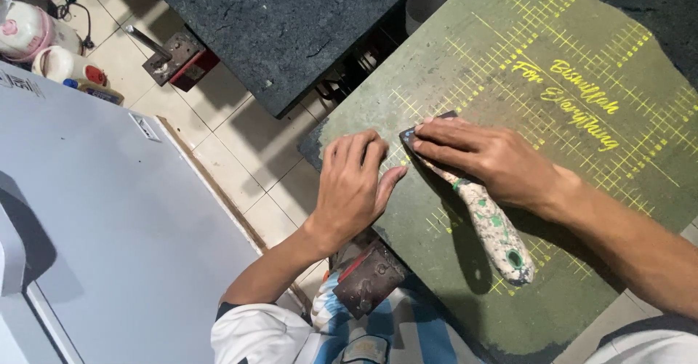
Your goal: Scraping residue off a screen printing board using a hand scraper to prepare it for reuse.
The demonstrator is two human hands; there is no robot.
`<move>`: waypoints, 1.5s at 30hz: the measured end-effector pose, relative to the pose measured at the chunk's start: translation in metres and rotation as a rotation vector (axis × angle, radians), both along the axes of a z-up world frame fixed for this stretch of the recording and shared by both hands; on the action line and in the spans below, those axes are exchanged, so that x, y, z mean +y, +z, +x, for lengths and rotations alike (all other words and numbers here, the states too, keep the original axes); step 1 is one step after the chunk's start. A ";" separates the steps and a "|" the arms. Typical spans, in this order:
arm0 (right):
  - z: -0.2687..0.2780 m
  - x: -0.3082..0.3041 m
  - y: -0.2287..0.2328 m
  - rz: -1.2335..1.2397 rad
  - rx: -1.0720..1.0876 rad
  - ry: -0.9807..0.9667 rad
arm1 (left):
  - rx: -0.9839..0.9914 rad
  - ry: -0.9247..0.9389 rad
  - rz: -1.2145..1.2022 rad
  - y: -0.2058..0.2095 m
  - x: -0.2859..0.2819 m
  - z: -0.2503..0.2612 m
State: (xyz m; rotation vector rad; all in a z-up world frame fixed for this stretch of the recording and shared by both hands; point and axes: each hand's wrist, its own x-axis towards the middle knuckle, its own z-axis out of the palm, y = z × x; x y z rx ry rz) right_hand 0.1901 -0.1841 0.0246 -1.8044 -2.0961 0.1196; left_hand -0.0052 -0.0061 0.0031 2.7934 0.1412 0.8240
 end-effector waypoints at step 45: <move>0.006 -0.006 0.022 0.027 0.035 0.028 | 0.417 -0.116 0.308 0.026 0.023 -0.039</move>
